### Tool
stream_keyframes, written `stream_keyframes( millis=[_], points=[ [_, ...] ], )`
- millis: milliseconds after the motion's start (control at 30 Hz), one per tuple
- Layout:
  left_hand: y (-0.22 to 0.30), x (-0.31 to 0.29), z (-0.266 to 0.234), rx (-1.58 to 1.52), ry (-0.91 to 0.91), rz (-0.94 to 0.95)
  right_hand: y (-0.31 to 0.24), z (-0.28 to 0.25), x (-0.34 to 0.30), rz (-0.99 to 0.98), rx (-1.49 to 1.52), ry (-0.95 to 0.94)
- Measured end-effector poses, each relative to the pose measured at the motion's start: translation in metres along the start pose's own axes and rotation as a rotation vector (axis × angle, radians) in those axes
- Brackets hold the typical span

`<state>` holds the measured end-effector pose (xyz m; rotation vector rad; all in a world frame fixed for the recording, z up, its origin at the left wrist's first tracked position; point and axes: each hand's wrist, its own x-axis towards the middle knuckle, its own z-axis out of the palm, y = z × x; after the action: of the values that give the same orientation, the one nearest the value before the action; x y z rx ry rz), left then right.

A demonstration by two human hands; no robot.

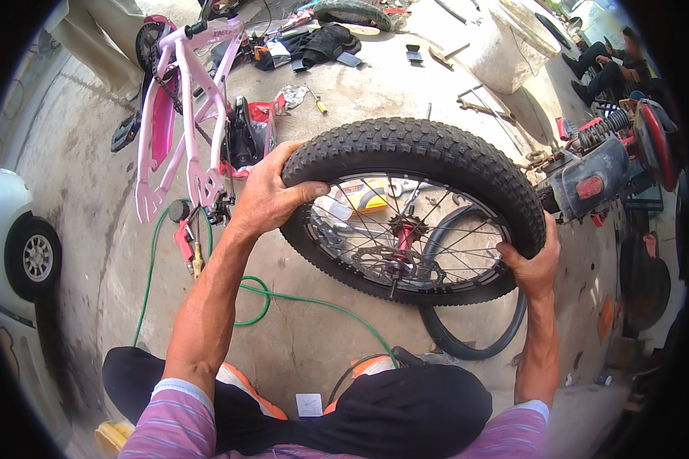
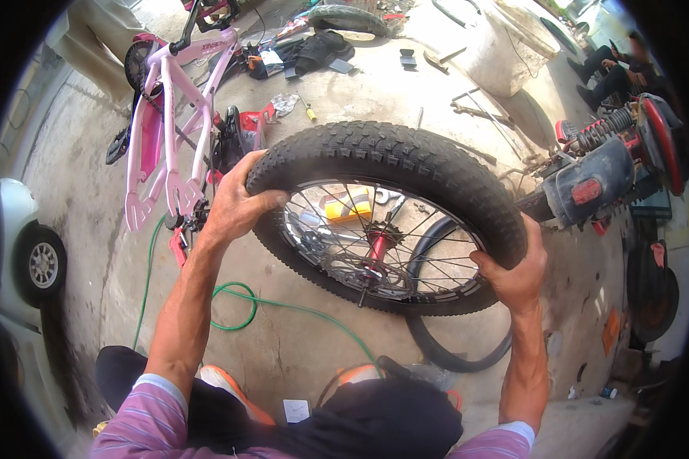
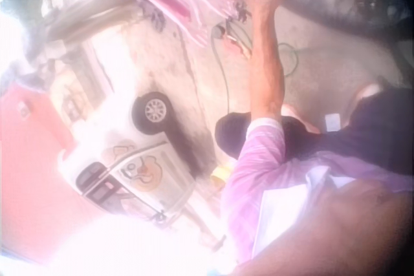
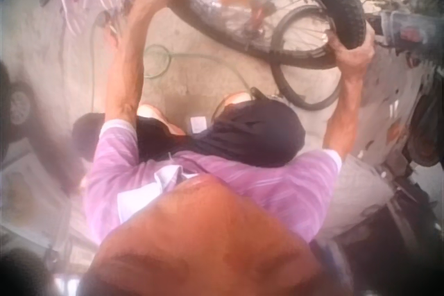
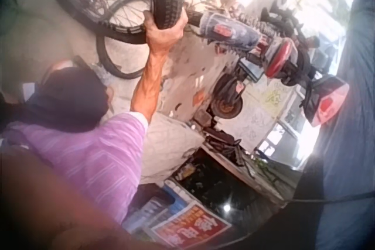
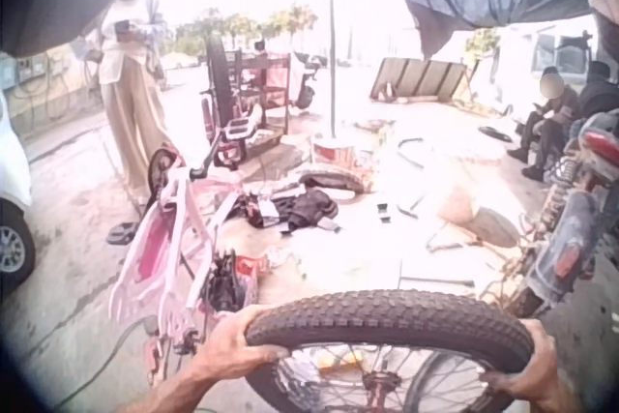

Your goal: The person removes the inner tube from a bicycle tire, applies sealant to the inside of the tire, and reinserts the inner tube. They then fit the tire back onto the rim and adjust it by hand.

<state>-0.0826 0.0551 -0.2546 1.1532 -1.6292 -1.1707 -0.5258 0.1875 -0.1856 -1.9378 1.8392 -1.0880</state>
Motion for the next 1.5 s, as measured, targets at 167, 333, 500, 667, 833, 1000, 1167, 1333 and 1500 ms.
stream_keyframes(
  millis=[167, 333, 500, 667, 833, 1000, 1167, 1333, 1500],
  points=[
    [0.021, 0.012, -0.002, -0.139, -0.23, -0.053, 0.042, -0.017, -0.03, 0.107, -0.026, 0.068],
    [0.047, 0.018, 0.01, 0.003, -0.35, 0.024, 0.074, -0.028, -0.078, 0.088, -0.018, 0.169],
    [0.027, 0.008, 0.047, 0.04, -0.191, 0.074, 0.094, -0.034, -0.113, 0.161, -0.042, 0.265],
    [0.019, 0.005, 0.077, 0.073, -0.059, 0.166, 0.118, -0.036, -0.144, 0.179, 0.055, 0.358],
    [0.015, 0.009, 0.072, -0.068, -0.19, 0.002, 0.12, -0.033, -0.15, 0.119, 0.087, 0.354],
    [0.001, -0.005, 0.072, -0.159, -0.14, -0.038, 0.119, -0.027, -0.146, 0.131, 0.159, 0.394],
    [0.074, 0.011, 0.052, -0.023, -0.225, 0.073, 0.14, -0.024, -0.168, 0.241, 0.322, 0.353],
    [0.167, 0.031, 0.023, 0.232, -0.353, 0.266, 0.1, 0.002, -0.135, 0.207, 0.368, 0.272],
    [0.193, 0.044, 0.047, 0.499, -0.47, 0.583, -0.006, -0.042, -0.079, 0.144, 0.252, 0.109]
  ],
)
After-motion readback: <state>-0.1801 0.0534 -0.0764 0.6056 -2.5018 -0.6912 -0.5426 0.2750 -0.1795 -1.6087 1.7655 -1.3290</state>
